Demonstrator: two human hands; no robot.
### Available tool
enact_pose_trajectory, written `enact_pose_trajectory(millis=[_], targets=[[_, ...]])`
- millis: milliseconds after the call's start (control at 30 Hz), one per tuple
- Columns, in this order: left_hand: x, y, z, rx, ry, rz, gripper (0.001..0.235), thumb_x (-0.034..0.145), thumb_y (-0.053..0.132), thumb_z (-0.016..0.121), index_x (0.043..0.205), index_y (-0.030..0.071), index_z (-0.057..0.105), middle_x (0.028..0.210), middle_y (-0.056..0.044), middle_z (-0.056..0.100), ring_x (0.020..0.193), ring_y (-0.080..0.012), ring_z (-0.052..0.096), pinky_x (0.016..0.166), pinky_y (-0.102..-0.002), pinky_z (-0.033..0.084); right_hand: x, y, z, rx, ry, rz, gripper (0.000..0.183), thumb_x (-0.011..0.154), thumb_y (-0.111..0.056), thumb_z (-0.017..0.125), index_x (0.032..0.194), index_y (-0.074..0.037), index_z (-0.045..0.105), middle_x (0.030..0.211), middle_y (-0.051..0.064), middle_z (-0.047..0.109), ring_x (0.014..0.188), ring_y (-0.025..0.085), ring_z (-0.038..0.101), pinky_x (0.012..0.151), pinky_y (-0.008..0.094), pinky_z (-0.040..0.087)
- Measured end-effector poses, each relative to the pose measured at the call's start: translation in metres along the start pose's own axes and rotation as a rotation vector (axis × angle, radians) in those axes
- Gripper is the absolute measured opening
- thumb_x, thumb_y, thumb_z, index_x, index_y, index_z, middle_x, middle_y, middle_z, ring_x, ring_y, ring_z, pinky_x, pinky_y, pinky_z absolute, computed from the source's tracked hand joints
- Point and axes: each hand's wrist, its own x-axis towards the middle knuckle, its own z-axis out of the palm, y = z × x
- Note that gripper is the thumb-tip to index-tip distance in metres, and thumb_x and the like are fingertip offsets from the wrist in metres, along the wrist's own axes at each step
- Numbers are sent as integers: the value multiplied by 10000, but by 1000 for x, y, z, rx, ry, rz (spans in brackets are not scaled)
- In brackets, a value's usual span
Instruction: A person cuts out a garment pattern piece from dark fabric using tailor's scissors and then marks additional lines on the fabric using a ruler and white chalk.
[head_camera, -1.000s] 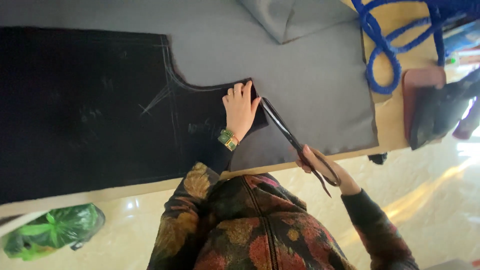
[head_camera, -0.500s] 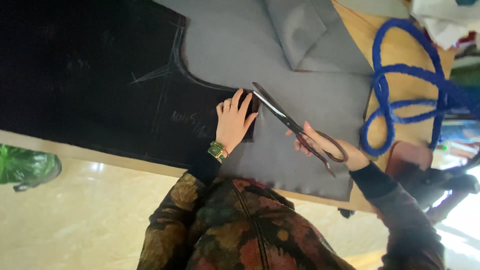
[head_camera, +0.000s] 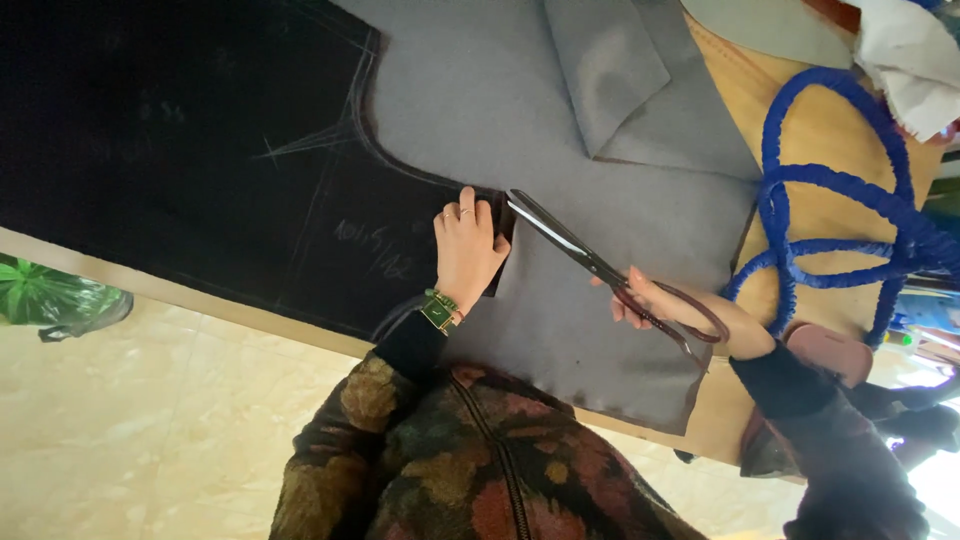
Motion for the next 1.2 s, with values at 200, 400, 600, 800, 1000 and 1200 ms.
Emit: enact_pose_trajectory(millis=[200,400,600,800,1000,1200], targets=[[5,-8,-9,-13,10,68,308,715,264,714,916,50,624,1049,-101,524,863,-303,614,730,-423,501,-5,7,5,-13,11,-42,925,924,-773,77,996,-29,622,732,76,511,689,227,507,702,376,426],[2,-23,-3,-286,142,80,258,715,148,682,960,70,662,1012,-81,545,853,-310,617,725,-393,500,2,9,-4,-11,-40,-52,901,940,-745,79,1028,-27,616,732,95,535,686,228,509,686,372,441],[-2,-19,4,-260,309,131,378,801,195,667,1174,188,731,1176,-4,624,972,-214,589,886,-385,458,29,10,-26,-50,-67,-99,906,945,-752,75,1019,-21,605,737,99,541,679,218,512,675,365,453],[1,-15,-2,-223,351,146,379,797,170,633,1158,188,744,1225,-19,637,947,-211,574,866,-375,443,17,-47,-39,-85,-81,-165,784,989,-675,217,967,-15,641,679,79,538,632,207,527,609,359,469],[-5,-19,23,-193,354,142,396,784,200,638,1162,235,747,1216,-21,606,946,-218,566,854,-382,438,42,-49,-67,-310,-161,-317,590,1031,-555,334,918,-53,623,630,58,553,588,169,522,533,314,473],[-6,-19,17,-177,372,173,384,819,187,622,1187,223,727,1133,-35,592,930,-213,565,835,-366,428,48,-57,-80,-375,-195,-214,473,1014,-539,441,935,-94,580,687,47,566,605,151,490,571,295,469]])
